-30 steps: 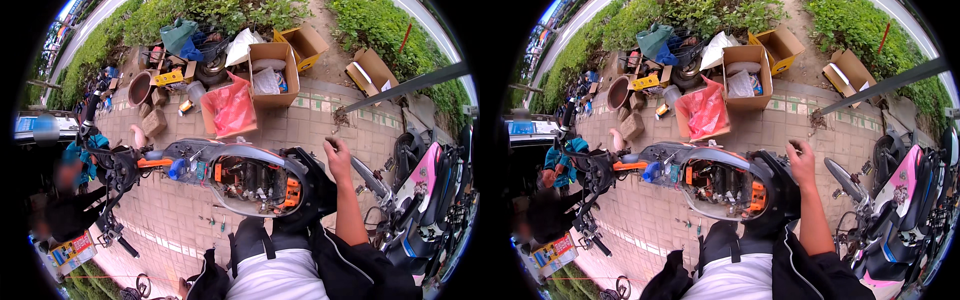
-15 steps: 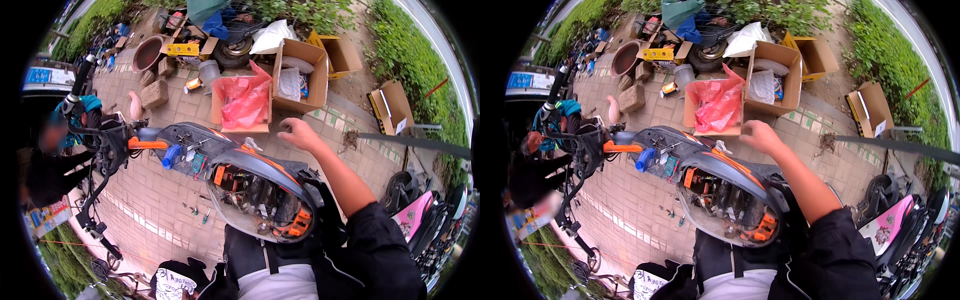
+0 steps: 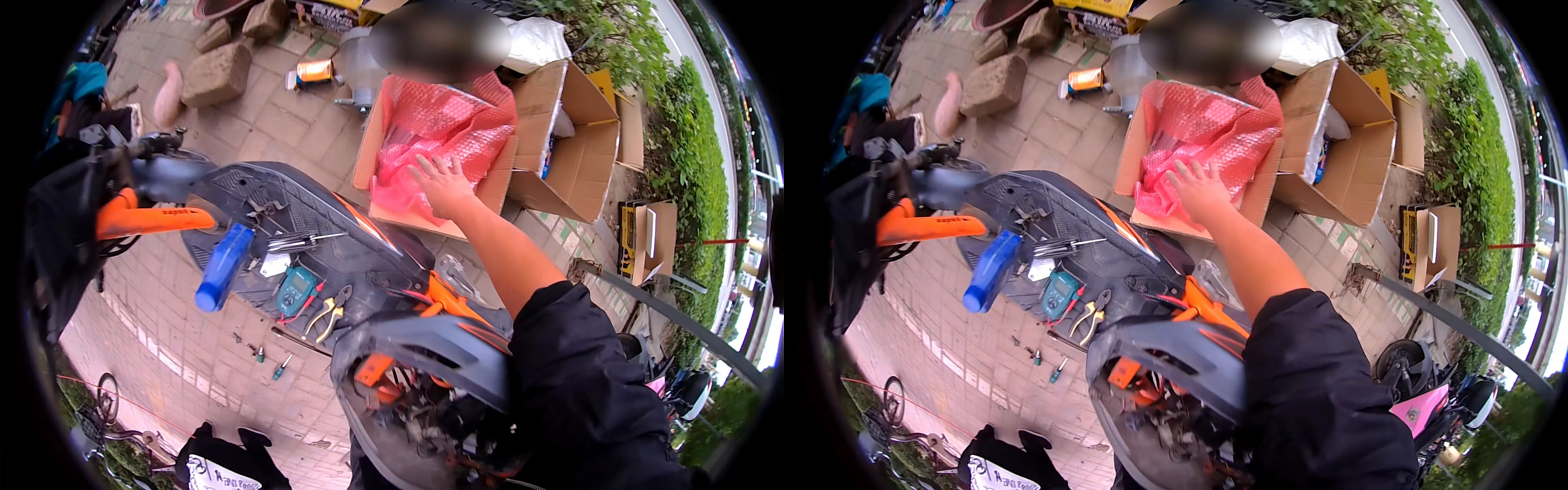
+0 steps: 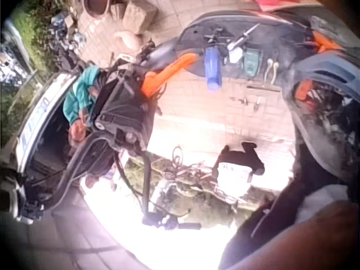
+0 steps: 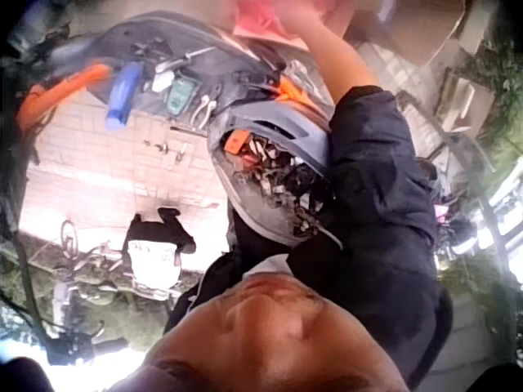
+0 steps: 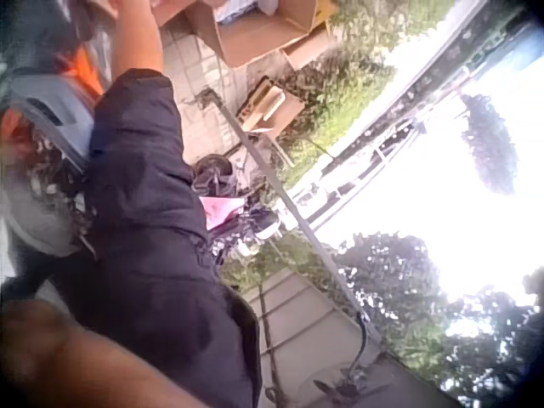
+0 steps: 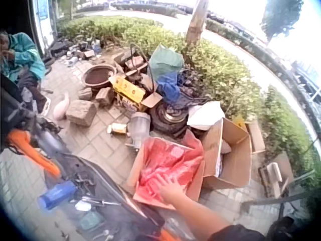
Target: The person works on the handlebars of an orange electric scooter, using a screwdriver to tighten components and adjusting the grips. They briefly walk into a cluttered shop to retrieve a blue bottle, then return to the scooter to continue the repair work.
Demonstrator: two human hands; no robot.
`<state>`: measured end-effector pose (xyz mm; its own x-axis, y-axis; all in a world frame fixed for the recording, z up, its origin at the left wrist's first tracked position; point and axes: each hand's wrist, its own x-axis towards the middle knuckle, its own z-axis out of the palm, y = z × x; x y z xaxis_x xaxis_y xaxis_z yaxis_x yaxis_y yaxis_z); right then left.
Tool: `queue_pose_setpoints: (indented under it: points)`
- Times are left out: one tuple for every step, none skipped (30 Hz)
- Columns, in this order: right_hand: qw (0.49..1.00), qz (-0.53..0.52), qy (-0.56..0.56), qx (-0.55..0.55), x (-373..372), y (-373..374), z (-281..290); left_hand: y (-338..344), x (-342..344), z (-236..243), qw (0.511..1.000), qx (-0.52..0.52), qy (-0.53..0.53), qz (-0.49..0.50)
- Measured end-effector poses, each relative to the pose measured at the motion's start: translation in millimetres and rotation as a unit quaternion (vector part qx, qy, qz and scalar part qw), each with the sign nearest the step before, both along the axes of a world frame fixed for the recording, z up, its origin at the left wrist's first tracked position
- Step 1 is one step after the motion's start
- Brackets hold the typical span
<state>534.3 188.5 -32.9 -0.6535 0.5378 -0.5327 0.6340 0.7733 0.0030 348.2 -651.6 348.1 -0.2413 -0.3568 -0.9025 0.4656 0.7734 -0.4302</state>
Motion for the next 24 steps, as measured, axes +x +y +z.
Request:
queue_pose_setpoints:
  points:
    - [0.998, 0.051, 0.006, 0.046, -3, 1, -26, 1, -1, 1, 1.000, -0.008, -0.012, -0.004]
    - [0.990, 0.103, 0.016, 0.091, -11, 2, -45, 1, -2, 1, 1.000, -0.016, -0.022, -0.007]
    - [0.991, 0.113, 0.005, 0.076, -16, 5, -63, 0, -4, -1, 0.999, -0.021, -0.029, -0.012]
    - [0.991, 0.121, -0.007, 0.057, -23, 6, -73, 0, -5, 2, 0.999, -0.029, -0.036, -0.014]
    - [0.991, 0.129, -0.019, 0.038, -28, 5, -82, -1, -4, 5, 0.998, -0.035, -0.046, -0.017]
    - [0.994, 0.091, -0.061, -0.015, -31, 3, -89, -1, -4, 6, 0.998, -0.043, -0.050, -0.019]
    - [0.991, 0.055, -0.104, -0.066, -37, 3, -87, -1, -3, 11, 0.997, -0.049, -0.060, -0.020]
    - [0.982, 0.018, -0.146, -0.116, -41, 2, -89, -2, 0, 11, 0.996, -0.055, -0.066, -0.021]
    - [0.980, 0.026, -0.150, -0.126, -40, -1, -97, -3, 2, 11, 0.996, -0.058, -0.070, -0.021]
    - [0.978, 0.031, -0.156, -0.133, -32, -1, -102, -1, 0, 11, 0.995, -0.060, -0.076, -0.025]
    - [0.976, 0.038, -0.160, -0.140, -24, 1, -107, -1, -1, 11, 0.994, -0.063, -0.080, -0.027]
    - [0.975, 0.043, -0.164, -0.146, -16, 5, -111, -1, -2, 14, 0.994, -0.065, -0.084, -0.030]
    - [0.973, 0.048, -0.168, -0.153, -10, 6, -105, -2, -2, 15, 0.993, -0.066, -0.088, -0.033]
    - [0.977, 0.029, -0.150, -0.150, -5, 9, -99, -3, -4, 17, 0.993, -0.068, -0.091, -0.036]
    - [0.980, 0.009, -0.132, -0.146, 2, 14, -91, -4, -6, 18, 0.992, -0.068, -0.094, -0.040]
    - [0.984, -0.007, -0.113, -0.138, 4, 23, -74, -4, -3, 16, 0.993, -0.065, -0.094, -0.040]
    - [0.985, -0.037, -0.094, -0.141, 7, 33, -49, -5, -2, 16, 0.992, -0.067, -0.097, -0.040]
    - [0.984, -0.070, -0.076, -0.145, 13, 42, -23, -6, -1, 16, 0.992, -0.068, -0.100, -0.042]
    - [0.982, -0.121, -0.038, -0.142, 26, 53, -3, -7, 0, 16, 0.992, -0.066, -0.101, -0.045]
    - [0.975, -0.172, 0.001, -0.138, 42, 66, 14, -9, -1, 17, 0.991, -0.065, -0.105, -0.047]
    - [0.959, -0.230, 0.053, -0.155, 61, 77, 31, -10, -3, 14, 0.991, -0.063, -0.107, -0.051]
    - [0.942, -0.266, 0.086, -0.189, 77, 89, 47, -11, -5, 15, 0.991, -0.060, -0.106, -0.053]
    - [0.920, -0.302, 0.119, -0.222, 94, 102, 63, -13, -7, 13, 0.991, -0.059, -0.105, -0.057]
    - [0.900, -0.316, 0.131, -0.271, 104, 112, 77, -14, -7, 14, 0.991, -0.059, -0.108, -0.061]
